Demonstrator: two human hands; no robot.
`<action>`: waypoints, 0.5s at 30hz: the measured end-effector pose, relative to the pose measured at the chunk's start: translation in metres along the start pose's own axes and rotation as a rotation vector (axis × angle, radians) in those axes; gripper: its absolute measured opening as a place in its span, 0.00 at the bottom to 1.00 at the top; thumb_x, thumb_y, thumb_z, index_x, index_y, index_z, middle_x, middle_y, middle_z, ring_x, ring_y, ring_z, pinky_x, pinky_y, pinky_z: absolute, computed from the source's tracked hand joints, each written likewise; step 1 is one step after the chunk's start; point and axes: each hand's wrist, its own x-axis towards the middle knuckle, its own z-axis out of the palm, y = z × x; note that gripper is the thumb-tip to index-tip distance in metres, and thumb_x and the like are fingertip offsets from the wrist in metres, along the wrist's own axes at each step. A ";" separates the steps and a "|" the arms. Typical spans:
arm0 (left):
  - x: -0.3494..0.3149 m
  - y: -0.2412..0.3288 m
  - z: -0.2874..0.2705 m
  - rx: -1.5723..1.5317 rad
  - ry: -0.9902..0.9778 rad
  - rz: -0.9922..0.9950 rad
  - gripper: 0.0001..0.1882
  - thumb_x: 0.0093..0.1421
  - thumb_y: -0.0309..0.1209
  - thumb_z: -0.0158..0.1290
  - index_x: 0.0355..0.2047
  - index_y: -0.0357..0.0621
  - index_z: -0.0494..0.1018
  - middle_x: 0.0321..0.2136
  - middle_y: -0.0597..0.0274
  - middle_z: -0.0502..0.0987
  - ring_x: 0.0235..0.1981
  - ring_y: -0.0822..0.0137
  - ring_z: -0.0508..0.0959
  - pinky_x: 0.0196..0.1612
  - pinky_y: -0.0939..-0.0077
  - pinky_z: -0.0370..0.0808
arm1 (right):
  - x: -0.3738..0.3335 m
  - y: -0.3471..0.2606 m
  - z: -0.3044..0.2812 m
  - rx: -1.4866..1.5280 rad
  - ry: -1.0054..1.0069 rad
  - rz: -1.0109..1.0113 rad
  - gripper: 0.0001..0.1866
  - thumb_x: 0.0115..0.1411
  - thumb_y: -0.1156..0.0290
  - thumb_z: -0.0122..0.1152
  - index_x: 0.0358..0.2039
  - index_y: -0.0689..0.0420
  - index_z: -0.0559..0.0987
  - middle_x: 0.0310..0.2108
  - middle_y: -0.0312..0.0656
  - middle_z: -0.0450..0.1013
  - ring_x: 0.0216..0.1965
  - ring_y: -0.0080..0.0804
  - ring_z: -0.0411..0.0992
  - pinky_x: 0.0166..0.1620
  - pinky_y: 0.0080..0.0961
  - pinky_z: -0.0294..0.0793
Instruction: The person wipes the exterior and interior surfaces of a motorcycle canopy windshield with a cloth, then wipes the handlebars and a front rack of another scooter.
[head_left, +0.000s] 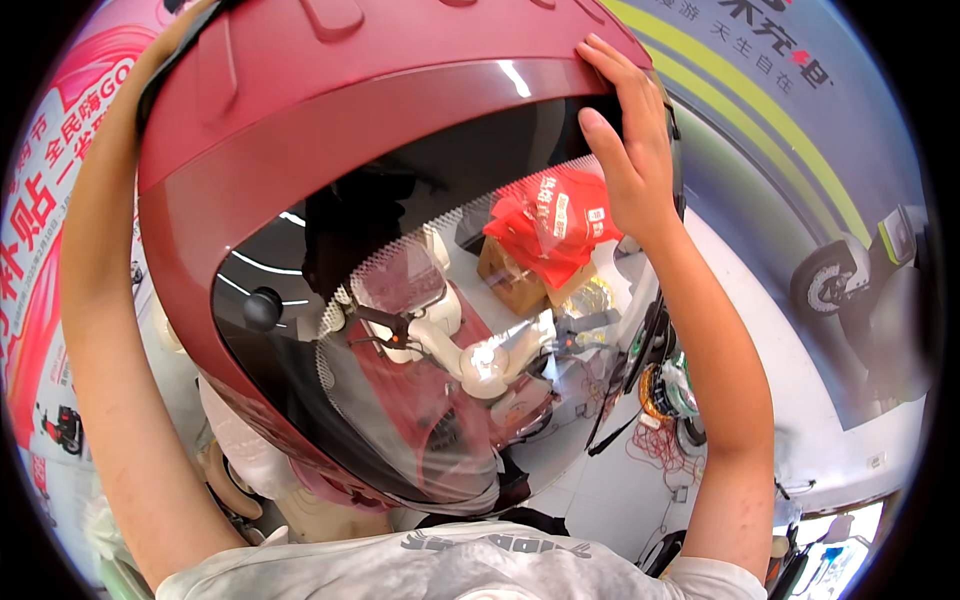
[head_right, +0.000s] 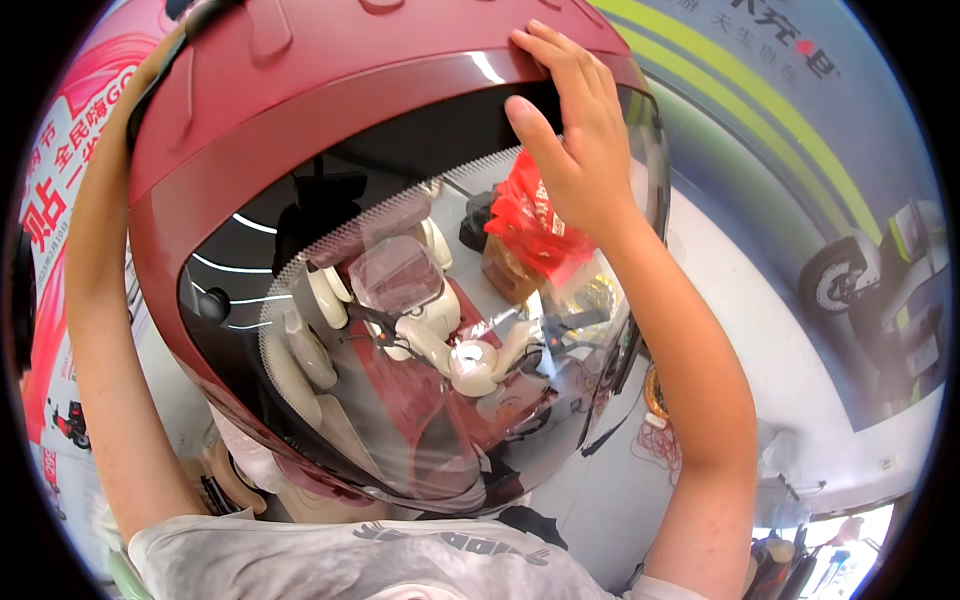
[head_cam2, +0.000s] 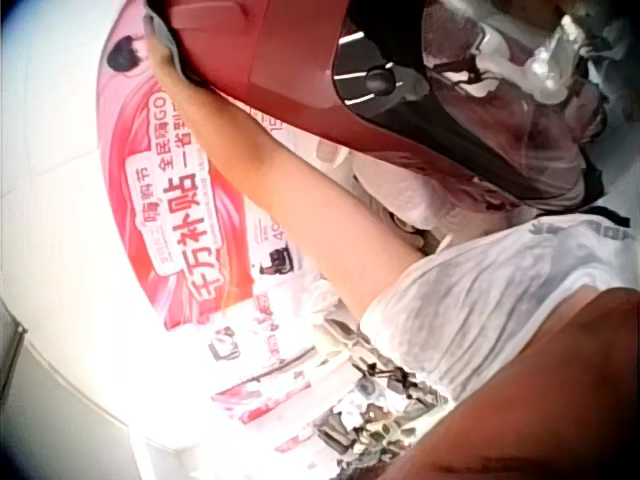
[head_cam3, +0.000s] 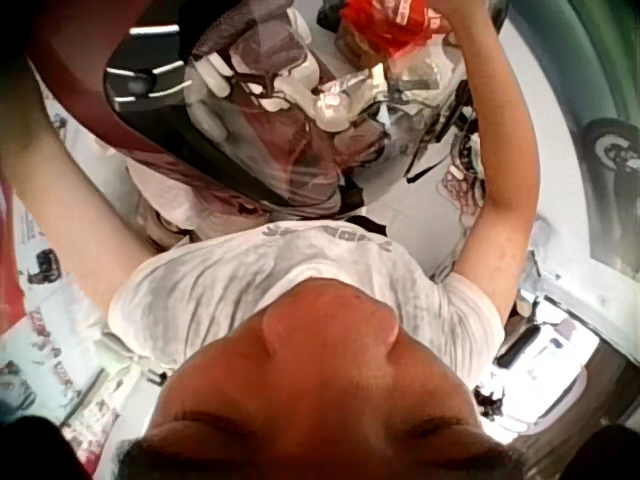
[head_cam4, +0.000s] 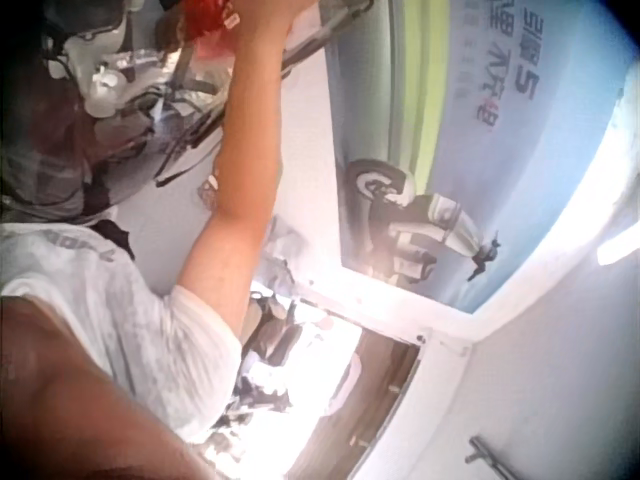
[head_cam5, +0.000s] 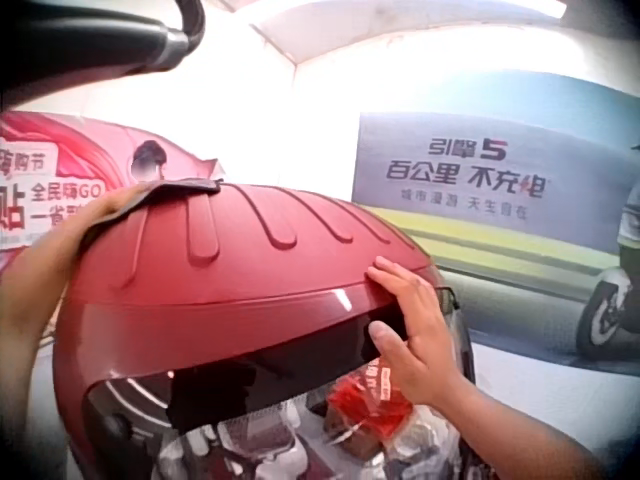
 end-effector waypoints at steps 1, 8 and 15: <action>-0.003 0.005 0.006 0.003 0.007 0.009 0.33 0.71 0.50 0.44 0.70 0.45 0.61 0.64 0.55 0.68 0.65 0.63 0.65 0.68 0.70 0.58 | -0.001 0.000 -0.001 0.010 0.004 0.005 0.27 0.63 0.59 0.56 0.61 0.55 0.73 0.64 0.46 0.68 0.64 0.49 0.64 0.68 0.41 0.58; -0.042 0.041 0.042 0.015 0.083 0.043 0.35 0.71 0.51 0.44 0.71 0.43 0.58 0.67 0.53 0.65 0.67 0.61 0.63 0.69 0.69 0.56 | 0.006 -0.012 -0.006 0.031 -0.001 -0.005 0.27 0.64 0.62 0.56 0.61 0.61 0.71 0.61 0.57 0.67 0.63 0.56 0.63 0.67 0.44 0.59; -0.104 0.100 0.077 0.058 0.226 0.046 0.37 0.71 0.52 0.43 0.72 0.41 0.56 0.69 0.51 0.61 0.69 0.59 0.60 0.71 0.68 0.54 | 0.003 -0.007 -0.001 0.088 0.087 -0.056 0.27 0.64 0.58 0.55 0.59 0.62 0.72 0.60 0.56 0.68 0.62 0.56 0.64 0.66 0.46 0.59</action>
